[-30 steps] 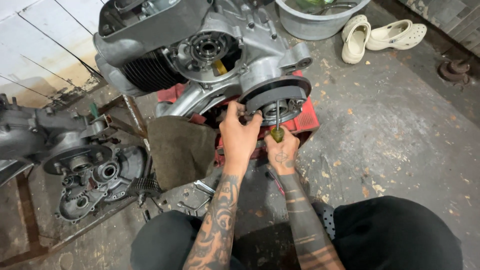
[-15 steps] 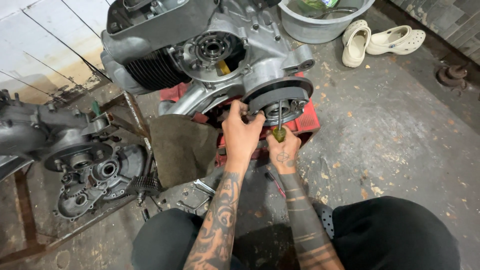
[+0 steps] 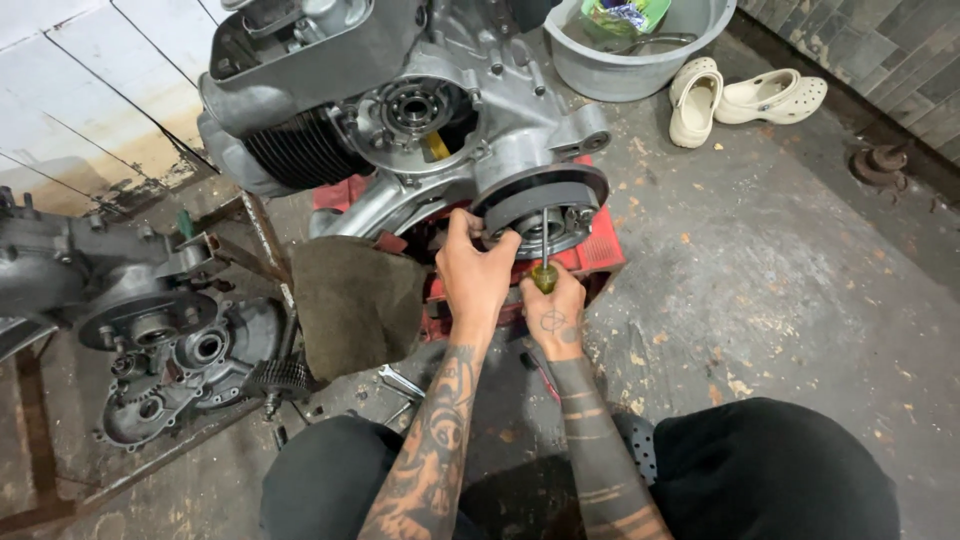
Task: The person works on a disassembled motorcycle engine resting on a red crate. They scrub the flywheel and stator area with a red-handled brush, use a screwdriver on the engine casing, reposition the engine, and handle a circular brake shoe assembly, removing parts by hand.
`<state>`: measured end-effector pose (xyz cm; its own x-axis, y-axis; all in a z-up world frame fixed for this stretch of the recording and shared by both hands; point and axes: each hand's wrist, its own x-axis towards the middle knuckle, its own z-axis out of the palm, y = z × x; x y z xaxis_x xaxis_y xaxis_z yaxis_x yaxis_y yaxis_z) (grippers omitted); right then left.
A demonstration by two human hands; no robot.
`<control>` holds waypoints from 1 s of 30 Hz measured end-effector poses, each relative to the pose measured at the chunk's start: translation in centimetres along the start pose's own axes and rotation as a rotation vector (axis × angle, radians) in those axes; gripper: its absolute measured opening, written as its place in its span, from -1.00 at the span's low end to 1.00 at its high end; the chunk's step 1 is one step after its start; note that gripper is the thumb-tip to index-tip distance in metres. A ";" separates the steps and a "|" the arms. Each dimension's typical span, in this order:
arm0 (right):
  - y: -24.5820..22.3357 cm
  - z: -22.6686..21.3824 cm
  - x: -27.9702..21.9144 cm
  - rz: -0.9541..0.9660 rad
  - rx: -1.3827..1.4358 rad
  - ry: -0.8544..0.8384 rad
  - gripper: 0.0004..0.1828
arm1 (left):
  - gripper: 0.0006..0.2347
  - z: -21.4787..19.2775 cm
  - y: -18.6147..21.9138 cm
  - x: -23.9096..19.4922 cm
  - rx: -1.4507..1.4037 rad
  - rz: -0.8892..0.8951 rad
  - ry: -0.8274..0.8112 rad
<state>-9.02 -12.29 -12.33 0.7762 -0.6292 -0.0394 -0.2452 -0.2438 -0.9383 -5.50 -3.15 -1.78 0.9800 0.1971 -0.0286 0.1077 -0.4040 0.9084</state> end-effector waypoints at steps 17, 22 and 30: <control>-0.6 -0.6 -0.7 0.157 0.016 -0.109 -0.91 | -0.68 0.6 0.0 -0.9 0.060 0.055 0.038; -1.1 -1.0 -1.6 0.166 0.059 -0.092 -0.92 | -0.68 0.7 -0.1 -1.4 0.048 0.124 0.086; 0.4 -0.4 -0.8 0.171 0.064 -0.099 -0.85 | -0.73 1.9 -1.4 -0.7 0.076 0.186 0.173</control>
<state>-10.00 -12.16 -12.49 0.7804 -0.5810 -0.2311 -0.3439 -0.0902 -0.9347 -6.03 -4.45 -3.85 0.9414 0.2604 0.2142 -0.0535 -0.5119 0.8574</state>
